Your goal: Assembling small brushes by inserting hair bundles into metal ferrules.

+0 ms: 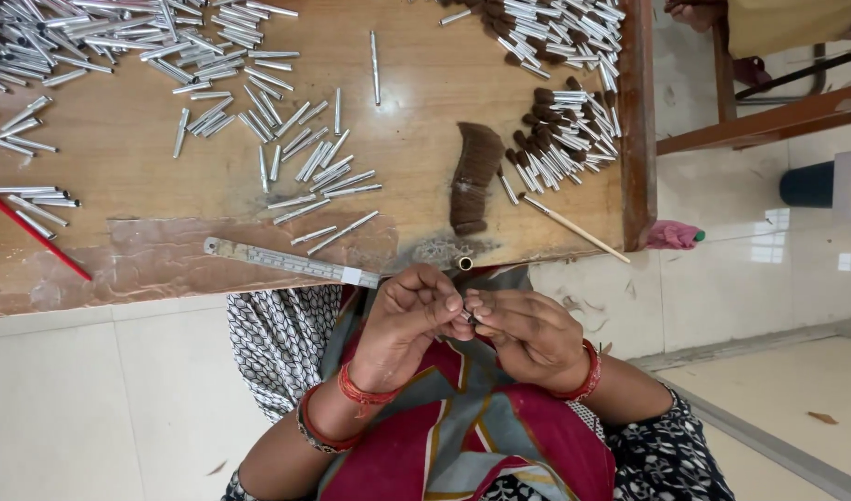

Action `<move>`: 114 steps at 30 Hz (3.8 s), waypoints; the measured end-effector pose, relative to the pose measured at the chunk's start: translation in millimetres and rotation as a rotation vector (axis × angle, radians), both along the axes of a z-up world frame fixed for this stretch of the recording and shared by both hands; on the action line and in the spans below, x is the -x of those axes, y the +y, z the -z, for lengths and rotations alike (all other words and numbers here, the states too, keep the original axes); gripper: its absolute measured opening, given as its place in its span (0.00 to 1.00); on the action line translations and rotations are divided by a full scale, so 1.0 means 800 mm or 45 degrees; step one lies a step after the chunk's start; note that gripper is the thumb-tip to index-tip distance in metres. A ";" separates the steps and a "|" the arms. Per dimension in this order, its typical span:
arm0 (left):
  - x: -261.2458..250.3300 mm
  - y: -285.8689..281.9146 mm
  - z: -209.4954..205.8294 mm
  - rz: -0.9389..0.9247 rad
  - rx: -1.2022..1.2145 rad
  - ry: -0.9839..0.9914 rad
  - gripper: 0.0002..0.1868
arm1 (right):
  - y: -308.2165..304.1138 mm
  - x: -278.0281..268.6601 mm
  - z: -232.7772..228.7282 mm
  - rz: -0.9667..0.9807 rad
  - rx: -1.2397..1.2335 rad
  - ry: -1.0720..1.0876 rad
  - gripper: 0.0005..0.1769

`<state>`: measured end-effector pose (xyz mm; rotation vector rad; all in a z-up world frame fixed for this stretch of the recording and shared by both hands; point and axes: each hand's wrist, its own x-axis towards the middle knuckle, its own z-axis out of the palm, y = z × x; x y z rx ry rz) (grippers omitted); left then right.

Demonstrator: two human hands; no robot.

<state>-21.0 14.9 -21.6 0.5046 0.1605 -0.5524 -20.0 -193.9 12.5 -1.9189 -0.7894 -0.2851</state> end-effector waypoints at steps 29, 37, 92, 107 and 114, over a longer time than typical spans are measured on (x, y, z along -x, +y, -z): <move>-0.001 -0.005 0.017 -0.303 -0.418 -0.137 0.05 | 0.018 -0.006 -0.042 0.166 0.158 0.205 0.18; -0.001 -0.005 0.016 -0.296 -0.400 -0.143 0.05 | 0.015 -0.002 -0.041 0.173 0.217 0.244 0.21; 0.004 -0.012 -0.002 -0.170 -0.220 -0.047 0.09 | 0.020 0.001 -0.016 0.286 0.251 -0.208 0.19; -0.036 0.007 -0.014 -0.377 -0.248 -0.052 0.06 | -0.050 -0.045 -0.013 0.561 0.618 -0.181 0.18; -0.030 -0.001 -0.008 -0.329 -0.301 -0.076 0.07 | -0.014 -0.009 -0.025 0.226 0.192 0.119 0.20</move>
